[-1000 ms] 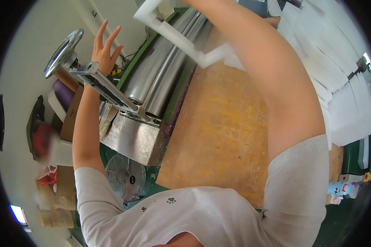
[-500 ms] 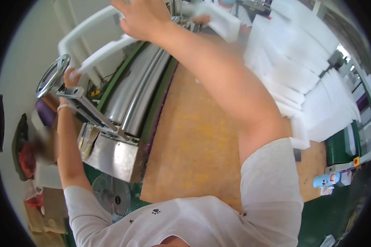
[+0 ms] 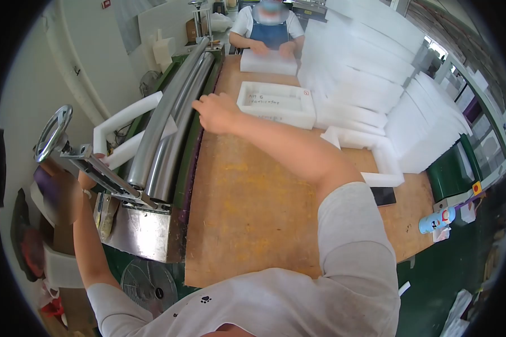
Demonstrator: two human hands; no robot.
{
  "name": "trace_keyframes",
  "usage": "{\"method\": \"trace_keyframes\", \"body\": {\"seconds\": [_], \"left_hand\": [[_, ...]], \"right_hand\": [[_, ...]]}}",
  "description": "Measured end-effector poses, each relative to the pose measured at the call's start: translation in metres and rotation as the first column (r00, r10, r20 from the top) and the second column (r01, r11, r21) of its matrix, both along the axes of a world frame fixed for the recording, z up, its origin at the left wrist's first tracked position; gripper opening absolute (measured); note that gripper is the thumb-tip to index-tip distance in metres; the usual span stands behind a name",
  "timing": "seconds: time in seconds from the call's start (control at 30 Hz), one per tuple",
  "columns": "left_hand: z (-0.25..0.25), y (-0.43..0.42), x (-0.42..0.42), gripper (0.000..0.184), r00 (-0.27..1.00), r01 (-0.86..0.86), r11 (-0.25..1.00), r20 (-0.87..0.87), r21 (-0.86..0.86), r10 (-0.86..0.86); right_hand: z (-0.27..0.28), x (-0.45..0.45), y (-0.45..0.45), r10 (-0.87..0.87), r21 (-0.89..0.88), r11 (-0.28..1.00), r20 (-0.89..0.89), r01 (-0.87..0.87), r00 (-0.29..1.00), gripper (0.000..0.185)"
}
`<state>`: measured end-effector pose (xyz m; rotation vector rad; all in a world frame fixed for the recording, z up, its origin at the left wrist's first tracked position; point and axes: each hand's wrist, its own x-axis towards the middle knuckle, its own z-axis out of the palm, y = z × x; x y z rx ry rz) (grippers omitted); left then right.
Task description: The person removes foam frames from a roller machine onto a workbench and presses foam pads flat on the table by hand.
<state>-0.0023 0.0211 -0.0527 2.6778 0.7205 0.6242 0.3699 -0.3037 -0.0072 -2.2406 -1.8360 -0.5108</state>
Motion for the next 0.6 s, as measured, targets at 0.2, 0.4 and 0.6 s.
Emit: {"method": "trace_keyframes", "body": {"seconds": [0.2,0.4,0.6], "left_hand": [[0.039,-0.061,-0.028,0.037,0.982,0.008,0.937,0.182,-0.349,0.059],[0.076,-0.142,-0.096,0.031,0.778,-0.194,0.923,0.521,-0.332,0.351],[0.106,-0.229,-0.143,0.025,0.752,-0.171,0.952,0.59,-0.254,0.293]], "right_hand": [[-0.056,-0.001,0.013,0.168,0.221,0.955,0.153,-0.199,0.974,0.049],[-0.061,-0.014,0.011,0.192,-0.164,0.959,-0.216,-0.229,0.957,0.055],[-0.026,-0.007,-0.058,0.093,-0.261,0.96,-0.05,-0.103,0.994,0.029]]}}
